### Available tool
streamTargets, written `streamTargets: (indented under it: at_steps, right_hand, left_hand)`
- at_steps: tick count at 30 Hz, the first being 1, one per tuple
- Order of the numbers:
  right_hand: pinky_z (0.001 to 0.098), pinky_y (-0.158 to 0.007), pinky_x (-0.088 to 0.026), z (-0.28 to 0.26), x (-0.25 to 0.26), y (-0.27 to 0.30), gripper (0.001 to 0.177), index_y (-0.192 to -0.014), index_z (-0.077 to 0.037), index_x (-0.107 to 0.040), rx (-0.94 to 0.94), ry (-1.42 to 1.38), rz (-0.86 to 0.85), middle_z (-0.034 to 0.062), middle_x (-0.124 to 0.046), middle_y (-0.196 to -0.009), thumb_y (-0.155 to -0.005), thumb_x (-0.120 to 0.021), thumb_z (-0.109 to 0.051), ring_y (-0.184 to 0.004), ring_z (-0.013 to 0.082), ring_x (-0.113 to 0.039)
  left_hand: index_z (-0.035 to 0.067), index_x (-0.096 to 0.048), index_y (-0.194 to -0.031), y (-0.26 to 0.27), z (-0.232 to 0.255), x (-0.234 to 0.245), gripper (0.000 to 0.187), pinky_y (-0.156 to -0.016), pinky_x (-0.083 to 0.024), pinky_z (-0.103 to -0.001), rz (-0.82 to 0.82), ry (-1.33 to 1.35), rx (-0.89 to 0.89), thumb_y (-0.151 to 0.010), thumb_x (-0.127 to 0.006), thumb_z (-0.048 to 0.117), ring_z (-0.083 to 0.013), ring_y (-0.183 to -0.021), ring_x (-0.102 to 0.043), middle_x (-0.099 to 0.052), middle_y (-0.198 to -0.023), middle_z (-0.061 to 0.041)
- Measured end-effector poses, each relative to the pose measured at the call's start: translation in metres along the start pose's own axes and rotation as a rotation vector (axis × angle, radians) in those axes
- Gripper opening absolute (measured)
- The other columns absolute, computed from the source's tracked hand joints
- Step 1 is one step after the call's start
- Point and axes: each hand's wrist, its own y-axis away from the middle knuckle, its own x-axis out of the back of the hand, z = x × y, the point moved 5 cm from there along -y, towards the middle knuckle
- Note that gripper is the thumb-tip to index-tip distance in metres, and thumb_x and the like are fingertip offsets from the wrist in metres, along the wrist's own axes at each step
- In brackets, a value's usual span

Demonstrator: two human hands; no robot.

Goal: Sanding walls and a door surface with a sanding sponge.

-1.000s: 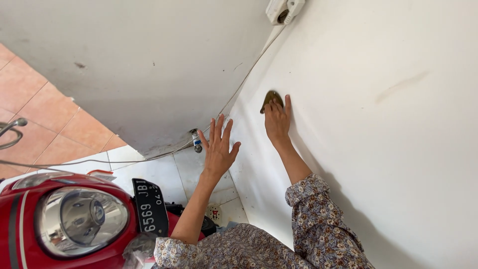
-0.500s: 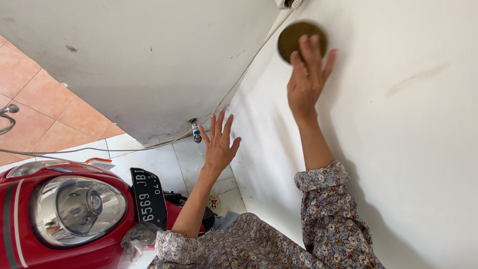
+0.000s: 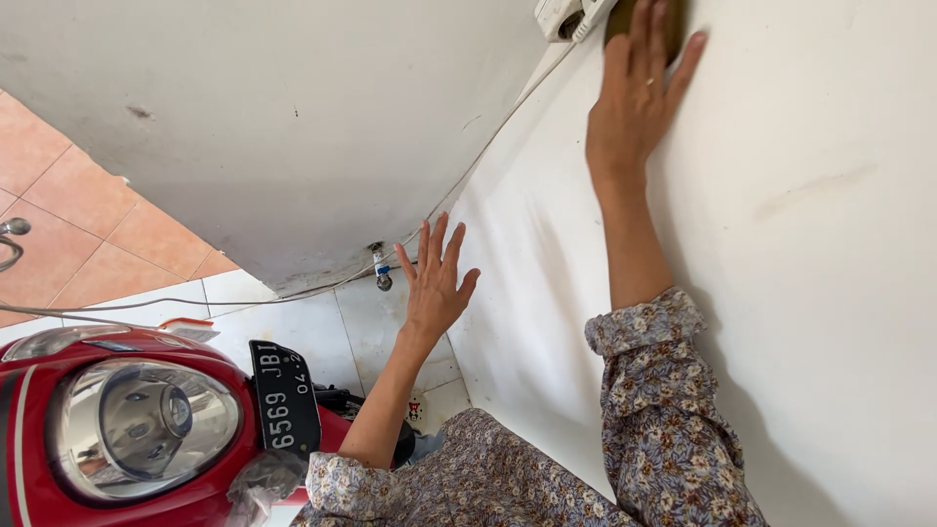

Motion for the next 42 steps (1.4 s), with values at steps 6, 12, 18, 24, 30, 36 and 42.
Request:
streamTargets:
  at_steps: [6,12,18,24,30,36,42]
  right_hand:
    - [0.0561,-0.130,-0.010,-0.054,-0.026,0.071,0.027,-0.122,0.000,-0.055,-0.040,-0.186,-0.411,0.0222,-0.069,-0.125,-0.099,-0.049,0.010,-0.130,0.0343,-0.060]
    - [0.0572,-0.118,-0.030,-0.080,-0.008,0.085,0.019,-0.113,-0.001,-0.055,-0.176,-0.652,-0.271,0.0170,-0.072,-0.121,-0.097,-0.053,0.010,-0.113,0.0308,-0.068]
    - [0.0554,-0.124,-0.024,-0.053,0.063,-0.030,0.019,-0.111,-0.006,-0.054,-0.084,-0.448,0.415,0.0261,-0.051,-0.144,-0.100,-0.055,0.009,-0.138,0.0413,-0.045]
    - [0.0603,-0.124,-0.010,-0.045,0.027,-0.066,0.024,-0.121,-0.006,-0.057,0.018,-0.514,0.074,0.0082,-0.071,-0.125,-0.103,-0.059,0.010,-0.130,0.0219,-0.063]
    - [0.0575,-0.128,-0.008,-0.067,0.045,-0.051,0.022,-0.104,-0.011,-0.055,0.105,-0.397,0.276,0.0051,-0.065,-0.143,-0.105,-0.061,0.010,-0.139,0.0256,-0.059]
    - [0.0616,-0.124,-0.009,-0.078,0.017,-0.077,0.020,-0.098,-0.011,-0.052,0.105,-0.347,0.148,0.0154,-0.059,-0.150,-0.102,-0.059,0.008,-0.134,0.0257,-0.060]
    - [0.0527,-0.128,-0.025,-0.115,-0.044,-0.017,0.018,-0.121,-0.003,-0.049,-0.009,-0.609,-0.361,0.0121,-0.067,-0.080,-0.106,-0.051,0.007,-0.090,0.0277,-0.072]
  left_hand:
    - [0.014,-0.037,-0.156,0.001,-0.008,0.006,0.077,-0.114,0.003,-0.078,-0.031,-0.019,0.043,-0.089,-0.074,0.023,-0.0401,-0.157,-0.014,-0.020,-0.168,-0.012]
    - [0.013,-0.039,-0.154,0.003,-0.013,0.027,0.074,-0.116,0.003,-0.076,-0.014,-0.033,0.063,-0.089,-0.074,0.024,-0.0394,-0.156,-0.015,-0.021,-0.168,-0.012]
    - [0.013,-0.038,-0.156,0.001,-0.011,0.036,0.074,-0.116,0.003,-0.076,0.035,-0.053,0.032,-0.091,-0.073,0.025,-0.0400,-0.156,-0.016,-0.021,-0.168,-0.012]
    - [0.013,-0.038,-0.156,-0.005,-0.010,0.035,0.074,-0.116,0.005,-0.075,0.030,-0.063,0.028,-0.092,-0.072,0.026,-0.0397,-0.156,-0.015,-0.021,-0.168,-0.011]
    - [0.014,-0.036,-0.157,-0.012,-0.010,0.035,0.074,-0.116,0.006,-0.074,0.004,-0.062,0.031,-0.093,-0.071,0.028,-0.0388,-0.156,-0.013,-0.019,-0.169,-0.011]
    - [0.014,-0.036,-0.157,-0.018,-0.007,0.033,0.075,-0.116,0.007,-0.074,-0.009,-0.066,0.036,-0.092,-0.071,0.028,-0.0377,-0.157,-0.011,-0.018,-0.169,-0.009]
    - [0.014,-0.036,-0.156,-0.014,-0.014,0.034,0.074,-0.116,0.006,-0.075,-0.029,-0.083,0.054,-0.092,-0.072,0.028,-0.0378,-0.157,-0.011,-0.019,-0.169,-0.010]
